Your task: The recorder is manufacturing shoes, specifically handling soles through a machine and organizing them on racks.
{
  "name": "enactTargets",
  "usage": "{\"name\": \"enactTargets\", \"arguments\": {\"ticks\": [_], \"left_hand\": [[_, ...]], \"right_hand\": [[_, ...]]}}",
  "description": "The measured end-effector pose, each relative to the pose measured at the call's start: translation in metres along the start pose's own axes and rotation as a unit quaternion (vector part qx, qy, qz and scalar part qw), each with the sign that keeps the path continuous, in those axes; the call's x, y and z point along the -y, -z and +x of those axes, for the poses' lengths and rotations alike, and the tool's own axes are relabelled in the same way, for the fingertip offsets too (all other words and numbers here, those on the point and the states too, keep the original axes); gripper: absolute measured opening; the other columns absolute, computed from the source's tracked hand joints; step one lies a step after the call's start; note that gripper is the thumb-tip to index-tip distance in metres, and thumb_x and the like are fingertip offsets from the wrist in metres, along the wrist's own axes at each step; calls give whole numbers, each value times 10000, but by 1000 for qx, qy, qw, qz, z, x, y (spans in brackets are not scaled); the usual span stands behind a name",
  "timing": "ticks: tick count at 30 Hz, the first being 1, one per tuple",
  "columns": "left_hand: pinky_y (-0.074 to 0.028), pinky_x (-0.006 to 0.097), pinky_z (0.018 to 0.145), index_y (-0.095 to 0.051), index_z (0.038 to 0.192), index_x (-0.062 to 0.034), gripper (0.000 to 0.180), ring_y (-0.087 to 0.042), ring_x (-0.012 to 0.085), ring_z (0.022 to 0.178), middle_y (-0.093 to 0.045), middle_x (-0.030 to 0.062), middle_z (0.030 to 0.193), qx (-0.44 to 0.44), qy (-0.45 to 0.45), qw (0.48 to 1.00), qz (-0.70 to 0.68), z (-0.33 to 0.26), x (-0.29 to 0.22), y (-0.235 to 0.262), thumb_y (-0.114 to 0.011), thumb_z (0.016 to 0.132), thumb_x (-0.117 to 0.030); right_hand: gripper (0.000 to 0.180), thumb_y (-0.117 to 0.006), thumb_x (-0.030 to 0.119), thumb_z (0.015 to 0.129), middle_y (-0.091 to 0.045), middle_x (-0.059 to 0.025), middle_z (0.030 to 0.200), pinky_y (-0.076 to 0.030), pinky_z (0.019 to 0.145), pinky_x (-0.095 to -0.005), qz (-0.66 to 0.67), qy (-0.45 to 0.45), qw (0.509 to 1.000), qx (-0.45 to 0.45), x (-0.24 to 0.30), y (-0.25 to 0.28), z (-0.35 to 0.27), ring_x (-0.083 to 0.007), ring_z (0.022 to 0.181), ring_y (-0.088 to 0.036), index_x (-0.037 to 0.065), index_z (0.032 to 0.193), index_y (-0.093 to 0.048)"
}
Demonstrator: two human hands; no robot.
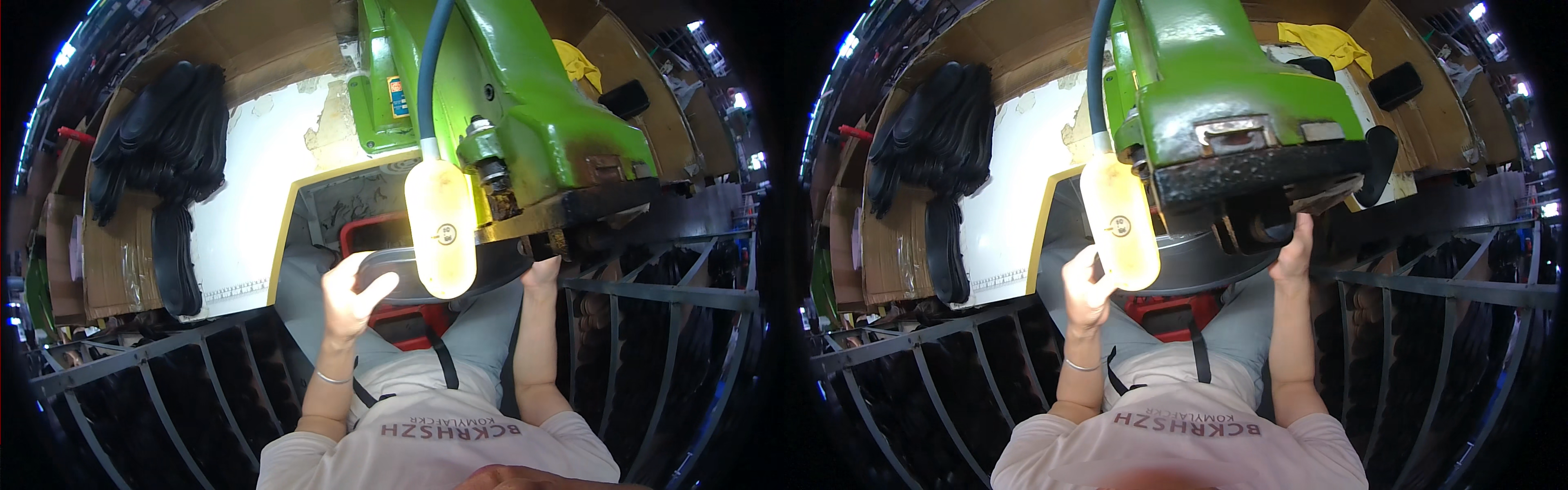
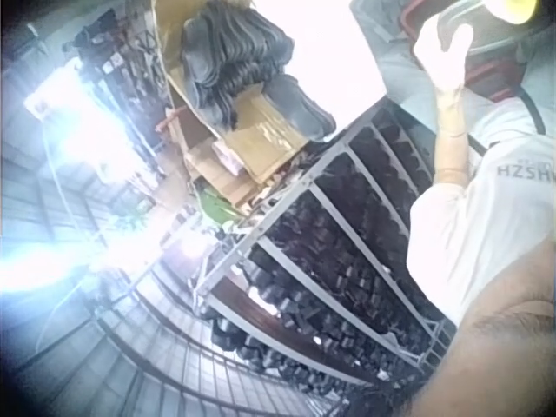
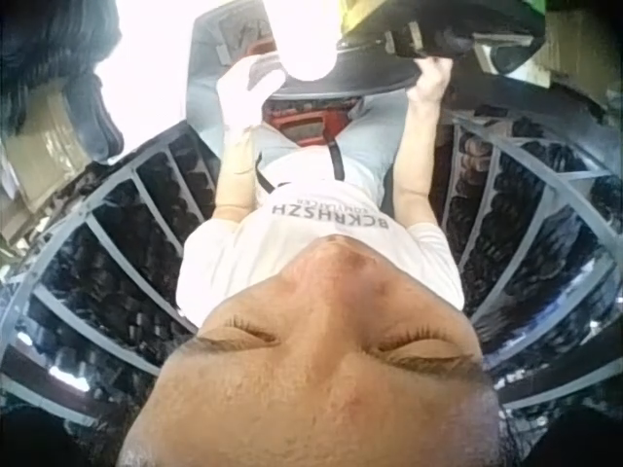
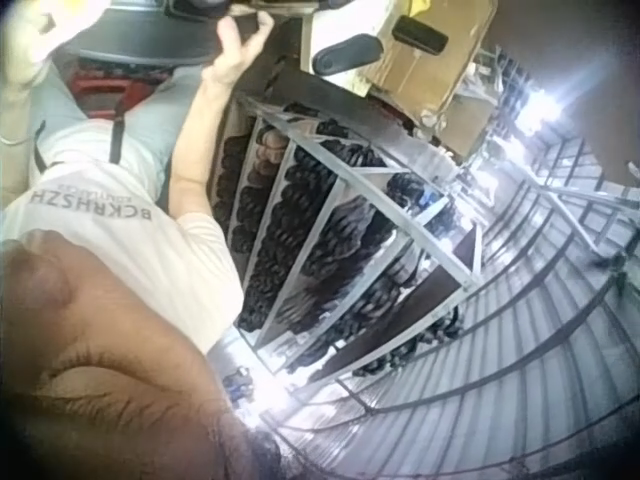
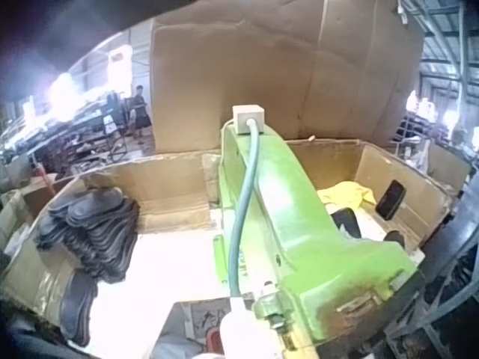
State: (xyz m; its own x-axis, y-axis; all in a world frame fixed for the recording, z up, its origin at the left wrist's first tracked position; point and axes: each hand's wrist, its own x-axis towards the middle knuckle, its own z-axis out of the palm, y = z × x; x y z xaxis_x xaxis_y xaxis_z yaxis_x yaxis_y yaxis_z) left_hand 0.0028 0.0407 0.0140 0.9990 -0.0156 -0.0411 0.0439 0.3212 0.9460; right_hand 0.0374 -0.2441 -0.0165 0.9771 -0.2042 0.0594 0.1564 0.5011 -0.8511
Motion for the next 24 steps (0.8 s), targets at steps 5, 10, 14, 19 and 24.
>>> {"name": "enactTargets", "arguments": {"ticks": [5,10,14,19,24], "left_hand": [[-485,237,731,-597,978,64,235,-602,119,774,-649,84,877,-53,38,998,-12,-25,3,42,-664,755,36],[-486,231,725,-598,980,52,254,-598,108,774,-646,73,876,-95,5,995,1,-49,22,58,-688,742,52],[-502,243,723,-621,1000,41,265,-615,114,792,-660,80,893,-29,-24,997,74,-28,14,5,-694,746,60],[-510,251,732,-621,1023,41,277,-644,120,813,-682,111,914,33,-75,994,67,4,15,-42,-710,767,-14],[-506,251,737,-622,1014,47,277,-630,120,811,-672,94,909,35,-86,990,104,7,9,-34,-714,770,-46]], "right_hand": [[518,-562,-39,723,-564,-102,1131,-448,915,-342,-25,-67,997,-11,-17,-38,-25,-219,1013,-568,-15,1232,-470],[663,-586,-47,686,-482,-125,1263,-379,985,-327,-157,-7,986,56,-10,-61,-27,-213,1154,-476,-20,1314,-376],[461,-553,-86,741,-559,-96,1151,-456,916,-327,-58,56,996,-25,-6,-6,-3,-187,1023,-568,-19,1193,-491],[480,-477,-52,807,-533,-102,1211,-418,962,-330,-32,93,993,-61,20,27,32,-196,1081,-538,-24,1283,-425],[517,-508,-48,802,-528,-102,1223,-412,955,-316,-11,47,996,-69,17,12,24,-194,1098,-528,-10,1308,-406]]}}
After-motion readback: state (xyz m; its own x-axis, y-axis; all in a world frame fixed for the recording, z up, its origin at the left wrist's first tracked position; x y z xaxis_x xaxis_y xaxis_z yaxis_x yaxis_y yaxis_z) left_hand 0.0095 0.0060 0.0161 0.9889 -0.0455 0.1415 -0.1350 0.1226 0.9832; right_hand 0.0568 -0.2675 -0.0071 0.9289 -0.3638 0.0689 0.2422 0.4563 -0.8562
